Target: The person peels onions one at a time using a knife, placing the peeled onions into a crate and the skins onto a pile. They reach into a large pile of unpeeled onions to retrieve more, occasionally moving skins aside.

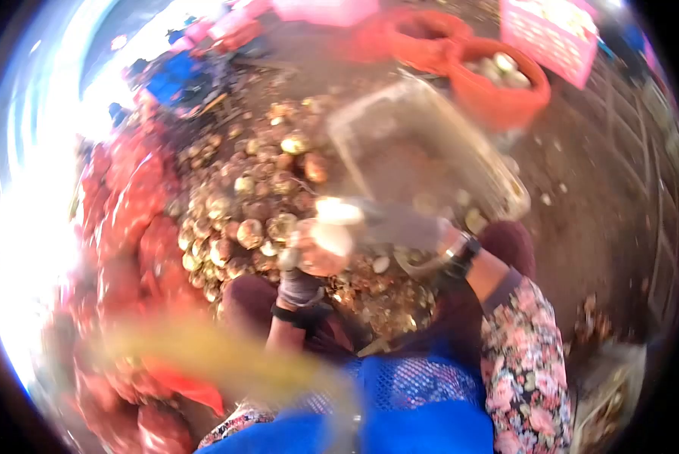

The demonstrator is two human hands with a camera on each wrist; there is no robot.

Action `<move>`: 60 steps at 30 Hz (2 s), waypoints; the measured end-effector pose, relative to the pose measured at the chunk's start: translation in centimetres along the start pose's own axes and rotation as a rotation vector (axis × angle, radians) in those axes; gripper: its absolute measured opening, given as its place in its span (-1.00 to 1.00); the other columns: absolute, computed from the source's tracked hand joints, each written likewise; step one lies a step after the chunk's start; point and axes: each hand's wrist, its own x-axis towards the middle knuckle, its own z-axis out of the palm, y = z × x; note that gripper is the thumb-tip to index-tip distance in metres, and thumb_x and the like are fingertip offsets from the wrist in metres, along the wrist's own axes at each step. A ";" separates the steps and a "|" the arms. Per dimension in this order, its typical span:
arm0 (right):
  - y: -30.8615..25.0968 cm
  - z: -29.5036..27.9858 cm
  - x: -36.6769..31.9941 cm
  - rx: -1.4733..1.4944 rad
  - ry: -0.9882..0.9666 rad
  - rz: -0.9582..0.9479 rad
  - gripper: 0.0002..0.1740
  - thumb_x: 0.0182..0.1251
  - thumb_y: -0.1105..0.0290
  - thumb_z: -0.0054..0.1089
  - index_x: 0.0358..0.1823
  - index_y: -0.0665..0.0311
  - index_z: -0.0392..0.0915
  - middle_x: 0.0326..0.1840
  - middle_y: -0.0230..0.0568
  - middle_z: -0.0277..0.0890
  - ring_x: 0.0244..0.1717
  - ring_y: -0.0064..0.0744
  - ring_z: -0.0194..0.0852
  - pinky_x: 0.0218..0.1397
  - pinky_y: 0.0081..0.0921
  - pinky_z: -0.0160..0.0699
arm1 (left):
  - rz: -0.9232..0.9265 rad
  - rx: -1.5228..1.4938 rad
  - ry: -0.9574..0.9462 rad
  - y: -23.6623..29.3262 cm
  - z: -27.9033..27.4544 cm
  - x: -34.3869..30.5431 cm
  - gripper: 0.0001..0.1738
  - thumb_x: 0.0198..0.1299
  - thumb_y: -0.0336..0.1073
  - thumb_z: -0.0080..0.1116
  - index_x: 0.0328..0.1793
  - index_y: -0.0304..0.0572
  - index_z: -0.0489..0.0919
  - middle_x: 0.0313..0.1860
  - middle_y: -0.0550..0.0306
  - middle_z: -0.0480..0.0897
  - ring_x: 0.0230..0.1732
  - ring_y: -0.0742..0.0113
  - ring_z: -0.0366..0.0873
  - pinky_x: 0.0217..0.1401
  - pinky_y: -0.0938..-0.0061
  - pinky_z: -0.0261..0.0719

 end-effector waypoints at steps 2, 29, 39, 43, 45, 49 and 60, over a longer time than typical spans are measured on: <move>1.0 0.4 0.1 0.064 0.017 0.103 -0.44 0.43 0.25 0.20 0.40 0.27 0.40 0.26 -0.08 0.53 0.17 -0.38 0.57 0.19 -0.43 0.56 | -0.100 -0.045 -0.080 -1.7 -2.3 0.9 -0.17 0.06 0.17 0.39 0.30 -0.19 0.38 0.01 0.17 0.53 0.03 0.31 0.54 0.14 0.41 0.58; 7.5 -2.4 -0.6 0.172 0.621 0.676 -0.64 0.40 0.27 0.14 0.16 0.20 0.50 -0.10 -0.25 0.55 -0.10 -0.34 0.43 -0.07 -0.41 0.40 | 0.158 -0.321 -0.037 -1.6 -1.9 1.6 -0.10 0.20 0.27 0.26 0.43 -0.25 0.31 0.21 -0.18 0.53 0.16 -0.01 0.57 0.00 0.31 0.77; 8.7 -2.6 -2.1 0.137 0.696 0.422 -0.58 0.34 0.03 0.31 -0.18 0.30 0.60 -0.45 -0.20 0.67 -0.79 -0.61 0.32 -0.79 -0.63 0.34 | 0.112 -0.130 0.227 -2.6 1.1 2.0 -0.11 0.13 0.22 0.31 0.46 -0.11 0.29 0.28 -0.12 0.47 0.26 -0.16 0.49 0.31 -0.16 0.52; 4.8 0.8 -2.1 0.262 0.519 0.213 -0.50 0.36 -0.14 0.22 -0.20 0.23 0.60 -0.57 -0.29 0.59 -0.81 -0.63 0.31 -0.80 -0.66 0.33 | 0.300 0.316 0.158 -3.2 1.5 2.0 -0.16 0.15 0.19 0.29 0.46 -0.04 0.30 0.28 -0.05 0.46 0.31 -0.08 0.45 0.34 -0.02 0.49; 2.4 2.3 -1.7 0.640 0.362 0.454 -0.42 0.36 -0.24 0.14 -0.22 0.21 0.59 -0.62 -0.32 0.54 -0.80 -0.63 0.32 -0.82 -0.65 0.35 | 0.237 0.048 0.134 -3.0 2.5 1.8 -0.23 0.21 0.16 0.24 0.45 -0.02 0.32 0.28 0.04 0.46 0.32 0.04 0.44 0.35 0.16 0.50; 0.8 3.5 -0.9 0.818 0.266 0.567 -0.43 0.36 -0.29 0.00 -0.08 0.10 0.51 -0.61 -0.40 0.45 -0.76 -0.61 0.28 -0.77 -0.58 0.31 | 0.137 0.091 0.093 -3.1 1.9 1.5 -0.20 0.25 0.19 0.20 0.51 0.01 0.30 0.34 0.10 0.43 0.31 0.19 0.45 0.39 0.23 0.43; 1.8 5.1 0.1 0.969 0.485 0.866 -0.34 0.45 -0.31 -0.19 -0.23 0.18 0.55 -0.65 -0.31 0.47 -0.86 -0.52 0.23 -0.89 -0.52 0.20 | 0.601 1.216 0.146 -0.8 1.6 2.1 0.00 -0.15 -0.13 0.64 0.42 -0.33 0.37 0.25 -0.02 0.50 0.26 0.09 0.50 0.34 0.26 0.52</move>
